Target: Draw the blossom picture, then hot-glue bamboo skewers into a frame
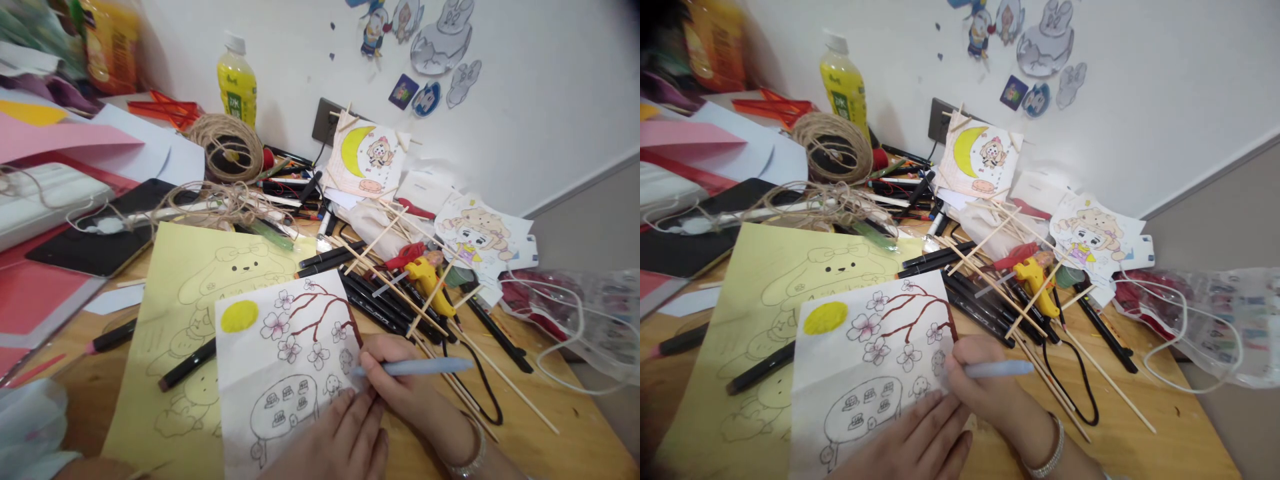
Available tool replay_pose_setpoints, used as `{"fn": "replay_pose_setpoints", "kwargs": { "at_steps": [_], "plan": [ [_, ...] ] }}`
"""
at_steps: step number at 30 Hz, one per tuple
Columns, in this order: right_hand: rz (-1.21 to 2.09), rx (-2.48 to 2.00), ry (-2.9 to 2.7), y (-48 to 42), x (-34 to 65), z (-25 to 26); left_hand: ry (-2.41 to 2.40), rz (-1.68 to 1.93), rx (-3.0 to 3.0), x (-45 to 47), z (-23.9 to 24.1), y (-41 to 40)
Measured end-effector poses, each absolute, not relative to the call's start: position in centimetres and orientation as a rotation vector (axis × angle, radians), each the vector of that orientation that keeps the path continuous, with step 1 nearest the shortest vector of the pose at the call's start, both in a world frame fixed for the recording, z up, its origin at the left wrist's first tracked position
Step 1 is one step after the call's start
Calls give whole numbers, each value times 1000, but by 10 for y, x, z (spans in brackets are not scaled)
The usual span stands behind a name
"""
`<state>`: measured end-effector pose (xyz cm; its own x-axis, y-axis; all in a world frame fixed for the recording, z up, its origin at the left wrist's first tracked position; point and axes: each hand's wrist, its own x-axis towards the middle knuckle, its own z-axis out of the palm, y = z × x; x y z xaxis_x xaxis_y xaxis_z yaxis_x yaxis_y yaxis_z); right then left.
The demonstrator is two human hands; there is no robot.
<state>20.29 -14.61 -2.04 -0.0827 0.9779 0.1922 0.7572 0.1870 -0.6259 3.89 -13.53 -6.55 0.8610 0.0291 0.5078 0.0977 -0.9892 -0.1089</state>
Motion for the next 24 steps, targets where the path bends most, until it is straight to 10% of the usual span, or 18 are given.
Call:
{"fn": "replay_pose_setpoints", "kwargs": {
  "at_steps": [24],
  "plan": [
    [642, -1545, -1900, -146, 205, -22, -68, -756, -2943, 39, -65, -136]
  ]
}}
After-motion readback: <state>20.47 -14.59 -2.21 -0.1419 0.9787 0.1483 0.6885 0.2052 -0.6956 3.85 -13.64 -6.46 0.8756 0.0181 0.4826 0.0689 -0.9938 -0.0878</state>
